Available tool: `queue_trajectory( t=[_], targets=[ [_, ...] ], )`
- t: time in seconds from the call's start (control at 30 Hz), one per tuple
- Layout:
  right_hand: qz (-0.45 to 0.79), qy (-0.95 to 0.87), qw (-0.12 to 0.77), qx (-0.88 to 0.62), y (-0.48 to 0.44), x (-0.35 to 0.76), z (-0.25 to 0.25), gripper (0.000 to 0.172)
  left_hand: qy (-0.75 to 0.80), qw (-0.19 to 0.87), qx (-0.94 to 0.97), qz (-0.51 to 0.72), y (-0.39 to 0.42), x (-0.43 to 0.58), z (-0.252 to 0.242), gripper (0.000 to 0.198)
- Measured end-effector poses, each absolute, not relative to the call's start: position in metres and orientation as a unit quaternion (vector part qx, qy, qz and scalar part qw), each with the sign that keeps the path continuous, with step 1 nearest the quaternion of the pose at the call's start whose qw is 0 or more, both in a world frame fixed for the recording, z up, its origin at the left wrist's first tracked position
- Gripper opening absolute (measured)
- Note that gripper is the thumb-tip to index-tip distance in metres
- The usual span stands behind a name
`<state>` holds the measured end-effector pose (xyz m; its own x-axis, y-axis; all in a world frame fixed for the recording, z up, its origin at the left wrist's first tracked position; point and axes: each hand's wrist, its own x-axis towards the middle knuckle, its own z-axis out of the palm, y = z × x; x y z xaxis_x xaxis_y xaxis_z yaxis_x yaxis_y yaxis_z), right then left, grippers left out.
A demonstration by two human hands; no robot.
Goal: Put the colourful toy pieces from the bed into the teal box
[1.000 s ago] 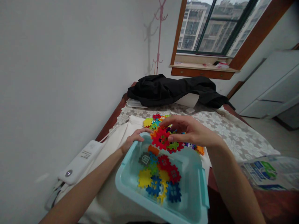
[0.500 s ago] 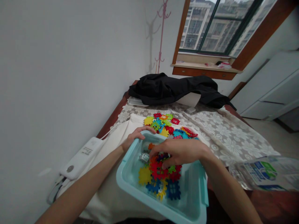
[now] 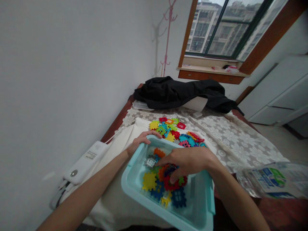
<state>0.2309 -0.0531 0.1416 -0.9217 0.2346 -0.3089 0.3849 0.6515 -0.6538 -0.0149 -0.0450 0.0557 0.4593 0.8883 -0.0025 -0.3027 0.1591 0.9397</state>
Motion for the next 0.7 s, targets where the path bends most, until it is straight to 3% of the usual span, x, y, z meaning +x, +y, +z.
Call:
queue_trajectory(
  t=[0.17,0.3,0.5,0.7],
  targets=[
    [-0.430,0.887,-0.010,0.165,-0.043,0.261,0.175,0.041,0.300,0.700,0.492,0.423,-0.042,-0.016,0.053,0.044],
    [-0.303,0.883,-0.087,0.349,-0.020,0.296,0.176,0.046,0.302,0.694,0.505,0.415,-0.038,-0.019,0.049,0.045],
    [-0.221,0.835,0.063,0.500,0.025,0.316,0.125,0.075,0.306,0.694,0.499,0.419,-0.039,-0.019,0.049,0.046],
    [-0.274,0.805,0.117,0.514,0.047,0.313,0.094,0.082,0.308,0.706,0.479,0.422,-0.041,-0.016,0.053,0.046]
  ],
)
